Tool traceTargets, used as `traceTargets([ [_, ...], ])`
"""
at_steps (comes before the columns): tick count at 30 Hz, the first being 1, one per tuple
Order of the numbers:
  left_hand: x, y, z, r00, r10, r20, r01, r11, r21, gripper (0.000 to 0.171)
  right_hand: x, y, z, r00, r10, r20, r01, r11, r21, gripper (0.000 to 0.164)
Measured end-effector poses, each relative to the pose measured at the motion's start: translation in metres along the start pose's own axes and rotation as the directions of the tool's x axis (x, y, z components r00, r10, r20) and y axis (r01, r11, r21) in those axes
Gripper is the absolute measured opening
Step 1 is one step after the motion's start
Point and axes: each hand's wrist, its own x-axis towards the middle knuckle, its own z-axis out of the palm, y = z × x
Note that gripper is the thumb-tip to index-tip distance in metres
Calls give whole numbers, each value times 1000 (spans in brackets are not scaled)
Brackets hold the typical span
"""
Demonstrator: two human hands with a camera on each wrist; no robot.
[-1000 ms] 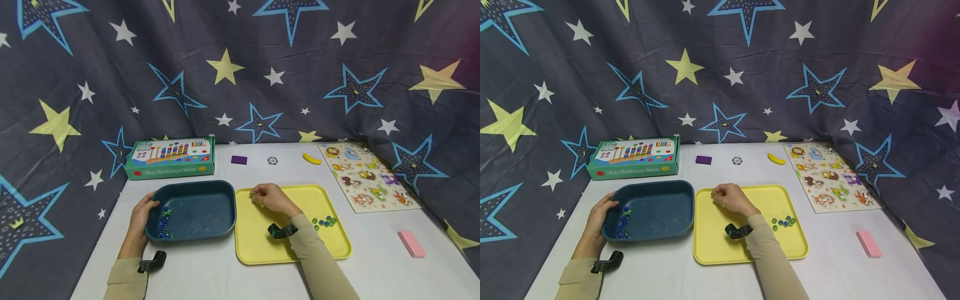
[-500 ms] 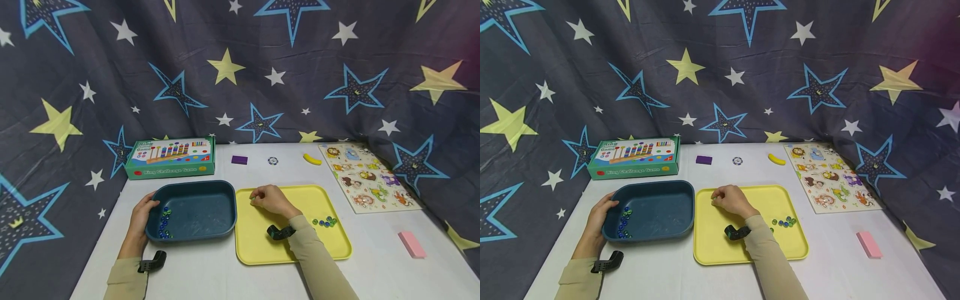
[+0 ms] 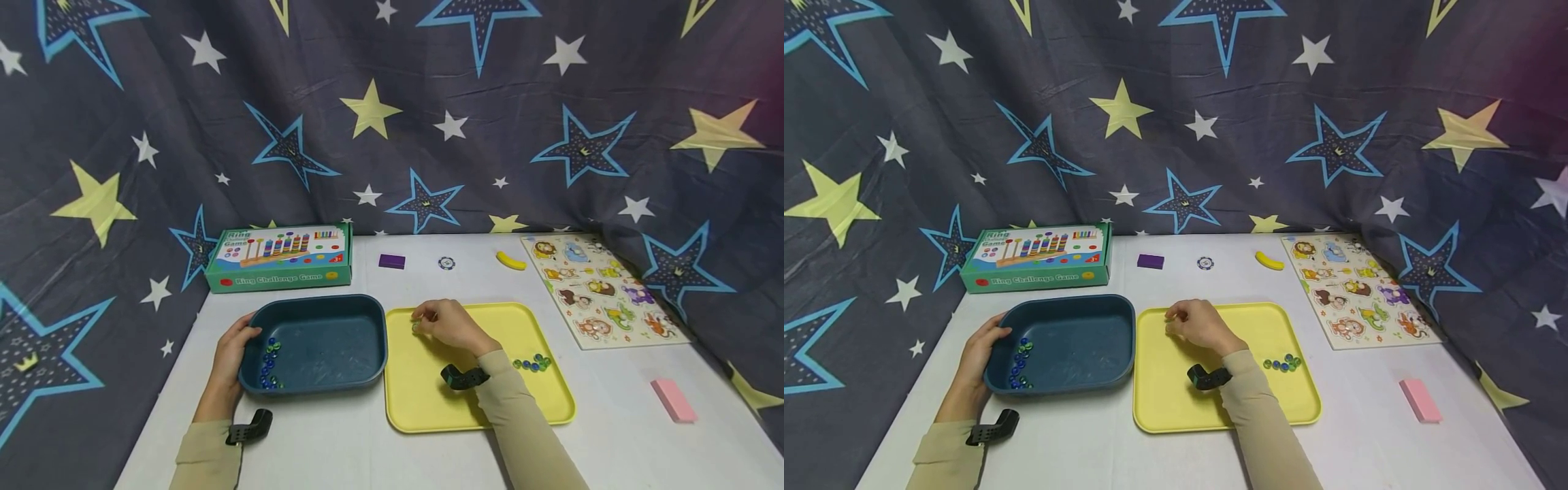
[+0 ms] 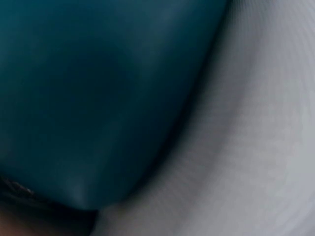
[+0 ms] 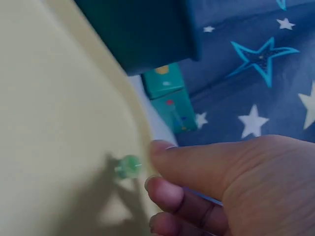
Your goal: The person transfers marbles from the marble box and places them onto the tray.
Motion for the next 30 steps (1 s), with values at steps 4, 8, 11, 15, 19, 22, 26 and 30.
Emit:
traceTargets([
  [4,0,1,1,1000,-7,-2,7,1000,-7,42,-2,-11,-8,998,-28,-61,30,999,37,17],
  [8,-1,3,2,1000,-23,-10,23,1000,-15,42,-4,-37,-6,992,-92,-89,101,990,98,20],
  [11,-1,3,2,999,-33,-12,33,999,-18,43,-6,-59,3,985,-153,-85,164,976,146,19],
  [15,-2,2,2,999,-43,-7,43,999,-19,42,-9,-84,20,976,-212,-52,218,948,230,16],
  [19,-2,1,1,999,-39,-9,39,999,-15,42,-5,-104,43,963,-270,-5,261,923,282,14],
  [22,-1,1,1,999,-38,-11,38,999,-16,42,2,-115,62,948,-314,45,290,915,281,15],
  [26,-1,1,1,999,-34,-8,33,999,-28,42,13,-125,84,932,-327,156,284,927,246,21],
  [30,0,2,1,999,-31,-8,31,999,-24,42,21,-134,102,911,-318,263,283,945,161,23],
])
